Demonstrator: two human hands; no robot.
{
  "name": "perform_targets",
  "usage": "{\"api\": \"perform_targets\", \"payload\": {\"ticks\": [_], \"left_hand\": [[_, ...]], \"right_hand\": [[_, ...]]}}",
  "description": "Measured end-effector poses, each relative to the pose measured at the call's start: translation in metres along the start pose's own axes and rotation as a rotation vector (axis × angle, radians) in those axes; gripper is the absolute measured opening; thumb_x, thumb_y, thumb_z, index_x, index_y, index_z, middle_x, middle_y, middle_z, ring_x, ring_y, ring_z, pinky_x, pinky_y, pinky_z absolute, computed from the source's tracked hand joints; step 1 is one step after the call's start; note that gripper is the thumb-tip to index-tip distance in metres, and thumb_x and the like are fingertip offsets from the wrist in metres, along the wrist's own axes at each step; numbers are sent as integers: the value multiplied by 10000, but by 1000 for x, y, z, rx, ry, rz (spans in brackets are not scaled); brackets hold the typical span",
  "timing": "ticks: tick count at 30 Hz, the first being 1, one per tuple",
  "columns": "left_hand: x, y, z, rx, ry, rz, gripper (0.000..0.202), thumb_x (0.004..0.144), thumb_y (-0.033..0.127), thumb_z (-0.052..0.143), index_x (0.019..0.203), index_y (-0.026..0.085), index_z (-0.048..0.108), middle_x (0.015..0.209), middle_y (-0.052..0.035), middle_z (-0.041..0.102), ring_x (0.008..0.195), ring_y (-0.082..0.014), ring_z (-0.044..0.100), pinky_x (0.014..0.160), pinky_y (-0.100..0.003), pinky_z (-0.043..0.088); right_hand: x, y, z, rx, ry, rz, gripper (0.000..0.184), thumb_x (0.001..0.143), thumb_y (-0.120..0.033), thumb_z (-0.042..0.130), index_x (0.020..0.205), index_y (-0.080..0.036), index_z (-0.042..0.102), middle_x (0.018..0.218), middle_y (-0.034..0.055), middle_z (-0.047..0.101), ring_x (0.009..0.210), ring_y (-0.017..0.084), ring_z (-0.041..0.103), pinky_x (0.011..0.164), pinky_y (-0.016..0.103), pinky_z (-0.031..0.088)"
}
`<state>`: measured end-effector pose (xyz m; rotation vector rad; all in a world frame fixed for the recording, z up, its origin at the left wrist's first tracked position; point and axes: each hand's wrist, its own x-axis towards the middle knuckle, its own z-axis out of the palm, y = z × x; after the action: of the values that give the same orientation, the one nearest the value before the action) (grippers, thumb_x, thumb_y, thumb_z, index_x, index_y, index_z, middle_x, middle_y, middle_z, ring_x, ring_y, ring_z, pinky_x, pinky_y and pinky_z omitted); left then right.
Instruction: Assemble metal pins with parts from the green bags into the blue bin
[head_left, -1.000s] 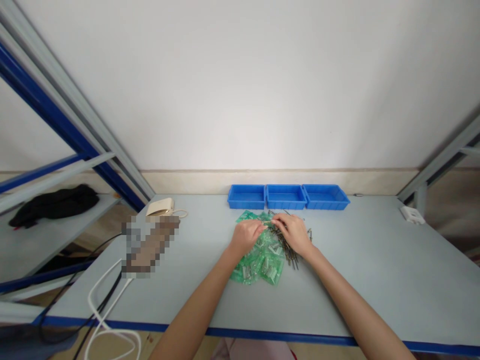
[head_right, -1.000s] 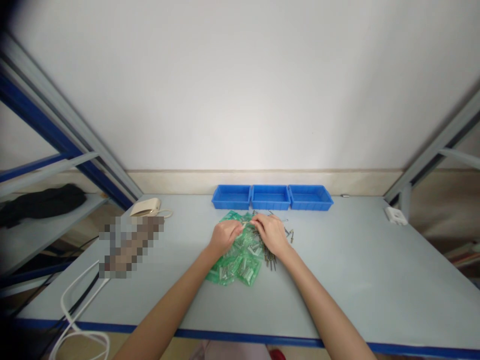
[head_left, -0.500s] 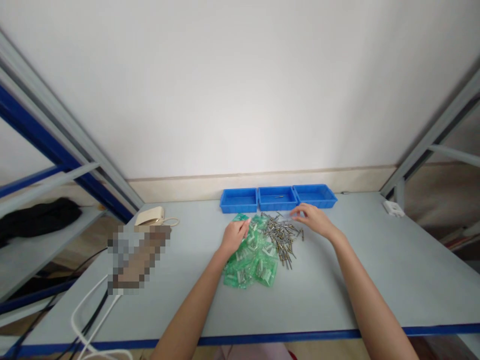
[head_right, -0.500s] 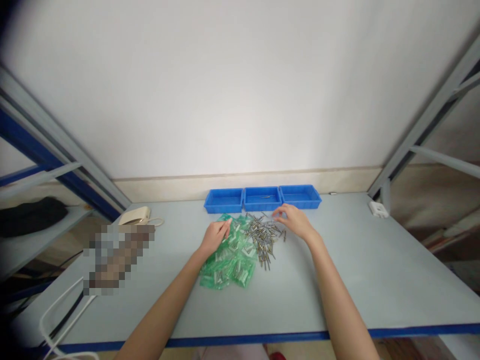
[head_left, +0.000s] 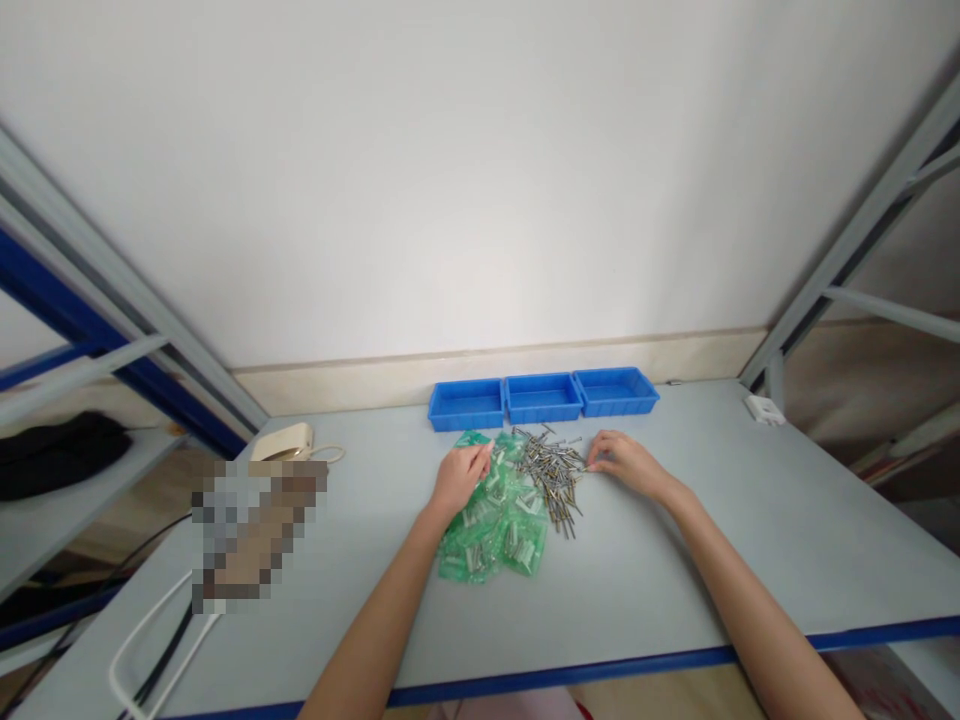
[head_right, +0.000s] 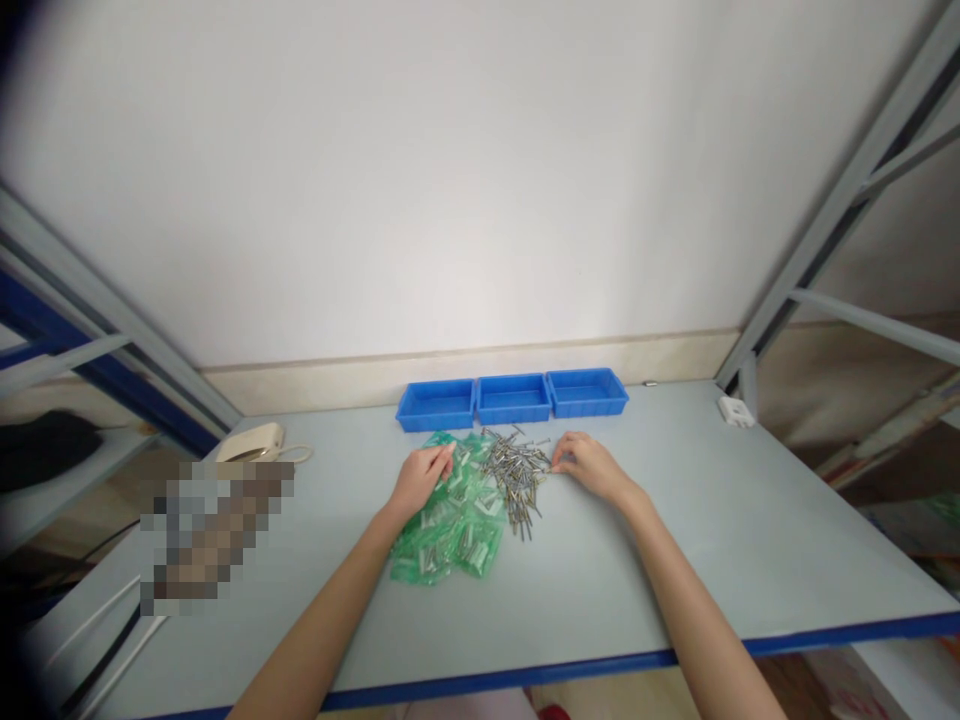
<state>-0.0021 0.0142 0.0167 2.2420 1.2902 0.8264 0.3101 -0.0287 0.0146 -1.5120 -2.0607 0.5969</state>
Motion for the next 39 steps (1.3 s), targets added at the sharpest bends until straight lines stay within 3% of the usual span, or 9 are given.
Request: {"api": "perform_targets", "payload": {"ticks": [5, 8, 10, 14, 19, 26, 29, 34, 39], "left_hand": [[-5, 7, -1, 217, 87, 334, 366, 913, 486, 428, 1061, 175, 553, 846, -24, 648, 672, -141, 601, 651, -258, 459], [-8, 14, 0, 364, 124, 576, 305, 943, 395, 411, 1084, 166, 553, 932, -58, 643, 812, -163, 619, 710, -267, 476], [-10, 16, 0, 436, 160, 632, 259, 963, 314, 379, 983, 159, 587, 843, -44, 637, 755, -152, 611, 674, -258, 470], [-10, 13, -1, 497, 233, 623, 258, 962, 247, 387, 834, 161, 595, 711, -17, 611, 676, -144, 586, 629, -258, 449], [-9, 9, 2, 495, 284, 499, 293, 971, 262, 364, 801, 159, 578, 708, -21, 616, 685, -146, 585, 632, -262, 435], [-9, 8, 4, 446, 212, 408, 380, 988, 344, 272, 855, 154, 573, 742, -39, 619, 710, -152, 593, 655, -267, 436], [-9, 10, 3, 424, 178, 430, 388, 988, 367, 257, 924, 150, 572, 786, -47, 628, 734, -149, 596, 669, -260, 440], [-9, 12, 1, 484, 161, 416, 448, 994, 339, 221, 776, 155, 566, 708, -41, 603, 684, -146, 576, 643, -252, 418], [-9, 9, 3, 430, 167, 377, 427, 992, 344, 241, 803, 153, 573, 717, -41, 615, 688, -147, 586, 654, -256, 431]], "right_hand": [[25, -44, 20, 302, 33, 96, 237, 785, -384, 582, 771, -175, 691, 675, 16, 676, 581, 142, 551, 579, 254, 391], [44, -71, 44, 359, 16, 80, 262, 777, -411, 583, 745, -174, 689, 653, 13, 680, 550, 127, 538, 536, 235, 373], [53, -81, 60, 372, 27, 84, 270, 771, -418, 586, 734, -172, 689, 638, 15, 675, 532, 122, 526, 515, 230, 361], [57, -86, 79, 414, 39, 102, 289, 790, -406, 548, 717, -158, 678, 630, 30, 676, 472, 114, 489, 475, 232, 353], [47, -90, 73, 422, 48, 55, 260, 775, -392, 580, 870, -188, 708, 764, 31, 710, 630, 155, 590, 596, 260, 436], [38, -98, 68, 80, 254, -8, 213, 842, -374, 534, 815, -258, 711, 841, 19, 721, 756, 207, 635, 728, 315, 435], [37, -99, 70, 52, 260, 4, 233, 864, -383, 506, 822, -257, 698, 837, 18, 717, 750, 206, 635, 704, 305, 428], [34, -101, 68, 68, 196, -28, 217, 882, -362, 493, 837, -242, 669, 778, 6, 702, 717, 188, 624, 662, 278, 400], [33, -102, 67, 27, 216, -113, 200, 864, -384, 530, 812, -235, 652, 767, 4, 694, 723, 187, 611, 715, 292, 385]]}}
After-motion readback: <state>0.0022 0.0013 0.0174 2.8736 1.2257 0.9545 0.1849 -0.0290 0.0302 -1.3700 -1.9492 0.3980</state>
